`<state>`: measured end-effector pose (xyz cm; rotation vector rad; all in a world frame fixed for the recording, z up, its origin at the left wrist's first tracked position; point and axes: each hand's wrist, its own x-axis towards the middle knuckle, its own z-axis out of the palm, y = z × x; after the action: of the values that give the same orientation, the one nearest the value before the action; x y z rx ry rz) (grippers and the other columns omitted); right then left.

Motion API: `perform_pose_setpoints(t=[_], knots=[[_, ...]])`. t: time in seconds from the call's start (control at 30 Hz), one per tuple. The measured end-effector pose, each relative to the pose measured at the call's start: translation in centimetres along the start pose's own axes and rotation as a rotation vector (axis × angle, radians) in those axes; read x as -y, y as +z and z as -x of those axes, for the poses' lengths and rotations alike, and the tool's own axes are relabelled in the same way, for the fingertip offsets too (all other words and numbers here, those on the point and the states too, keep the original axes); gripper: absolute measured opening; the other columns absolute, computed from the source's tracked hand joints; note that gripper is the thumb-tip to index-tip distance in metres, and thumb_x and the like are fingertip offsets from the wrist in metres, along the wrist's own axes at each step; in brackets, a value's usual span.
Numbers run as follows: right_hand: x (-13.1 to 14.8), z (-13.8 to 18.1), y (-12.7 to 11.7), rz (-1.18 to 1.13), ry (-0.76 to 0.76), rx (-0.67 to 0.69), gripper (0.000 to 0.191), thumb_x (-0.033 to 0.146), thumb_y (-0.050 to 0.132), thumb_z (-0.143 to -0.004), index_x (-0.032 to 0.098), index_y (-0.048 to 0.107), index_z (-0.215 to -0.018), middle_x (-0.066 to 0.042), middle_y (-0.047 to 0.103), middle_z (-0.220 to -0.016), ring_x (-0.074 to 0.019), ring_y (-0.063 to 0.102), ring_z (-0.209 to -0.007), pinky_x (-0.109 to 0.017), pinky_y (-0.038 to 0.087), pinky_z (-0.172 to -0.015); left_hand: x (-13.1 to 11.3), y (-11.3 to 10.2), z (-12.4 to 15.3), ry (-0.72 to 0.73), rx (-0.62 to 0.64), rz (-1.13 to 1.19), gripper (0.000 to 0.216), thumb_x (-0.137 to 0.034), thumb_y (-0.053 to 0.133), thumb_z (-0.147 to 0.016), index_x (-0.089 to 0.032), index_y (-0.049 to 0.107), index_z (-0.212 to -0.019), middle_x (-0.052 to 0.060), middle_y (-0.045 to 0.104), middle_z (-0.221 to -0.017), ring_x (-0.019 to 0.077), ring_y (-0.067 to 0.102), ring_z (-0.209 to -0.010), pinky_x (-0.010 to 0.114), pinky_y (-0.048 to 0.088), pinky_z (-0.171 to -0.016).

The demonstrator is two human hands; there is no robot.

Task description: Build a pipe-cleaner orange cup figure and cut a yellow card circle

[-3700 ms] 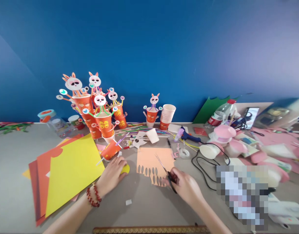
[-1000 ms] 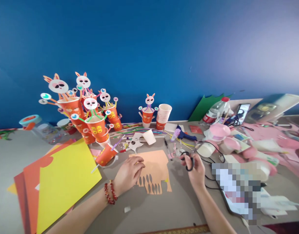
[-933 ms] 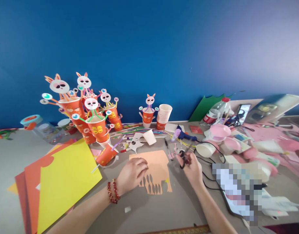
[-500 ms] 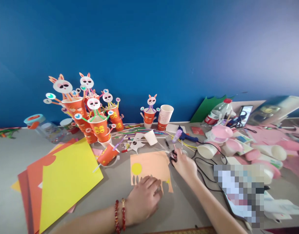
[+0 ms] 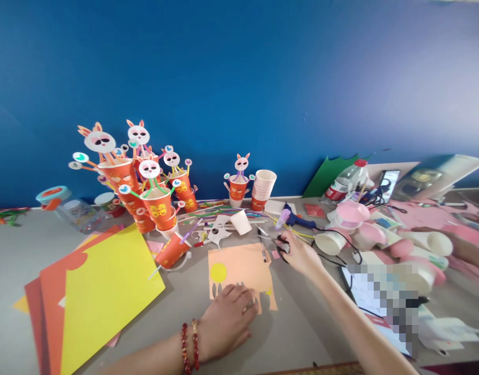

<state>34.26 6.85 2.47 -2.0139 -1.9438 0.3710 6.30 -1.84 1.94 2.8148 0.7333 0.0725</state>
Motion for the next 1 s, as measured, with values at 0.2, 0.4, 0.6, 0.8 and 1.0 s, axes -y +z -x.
perform_pose_setpoints(t=[0.2,0.4,0.6,0.8,1.0], knots=[[0.1,0.3,1.4,-0.096,-0.014,0.013,0.031,0.007,0.065,-0.066,0.023,0.054,-0.091,0.001,0.068,-0.078,-0.0177,0.064,-0.067,-0.024,0.033,-0.058,0.1,-0.2,0.1,0.001,-0.005,0.026,0.050,-0.044,0.054,-0.094,-0.017,0.046,-0.135,0.013,0.048,-0.146,0.0296,0.044,-0.133,0.047,0.035,-0.112],[-0.5,-1.0,0.0,-0.394,0.058,-0.128,0.027,0.023,0.064,-0.068,0.025,0.048,-0.090,0.000,0.067,-0.081,-0.0168,0.063,-0.061,-0.025,0.042,-0.055,0.6,-0.4,0.1,0.007,-0.019,0.107,0.041,-0.038,0.058,-0.091,-0.020,0.051,-0.128,0.011,0.051,-0.144,0.0294,0.047,-0.129,0.048,0.039,-0.109],[1.9,-0.6,-3.0,-0.744,0.069,-0.148,0.034,0.044,0.062,-0.072,0.024,0.044,-0.092,0.001,0.063,-0.078,-0.0098,0.049,-0.040,-0.023,0.037,-0.037,0.9,0.0,0.0,-0.069,-0.246,0.422,0.032,-0.022,0.063,-0.085,-0.023,0.060,-0.116,0.008,0.059,-0.134,0.0253,0.051,-0.126,0.041,0.039,-0.109],[7.3,4.1,-2.6,-1.060,0.050,0.382,0.031,0.026,0.071,-0.064,0.021,0.048,-0.084,0.004,0.061,-0.077,-0.0038,0.047,-0.037,-0.017,0.032,-0.034,1.2,-3.2,-0.4,-0.331,-0.467,0.857,0.016,-0.027,0.060,-0.089,-0.018,0.061,-0.101,0.009,0.067,-0.101,0.0188,0.063,-0.090,0.030,0.051,-0.083],[9.8,5.6,-0.7,-1.105,-0.003,0.441,0.034,0.023,0.072,-0.062,0.022,0.044,-0.081,0.006,0.055,-0.072,-0.0061,0.050,-0.045,-0.016,0.033,-0.035,1.8,-4.7,-0.7,-0.494,-0.437,1.029,0.020,-0.034,0.064,-0.086,-0.016,0.059,-0.080,0.000,0.061,-0.071,0.0117,0.052,-0.062,0.023,0.041,-0.058]])
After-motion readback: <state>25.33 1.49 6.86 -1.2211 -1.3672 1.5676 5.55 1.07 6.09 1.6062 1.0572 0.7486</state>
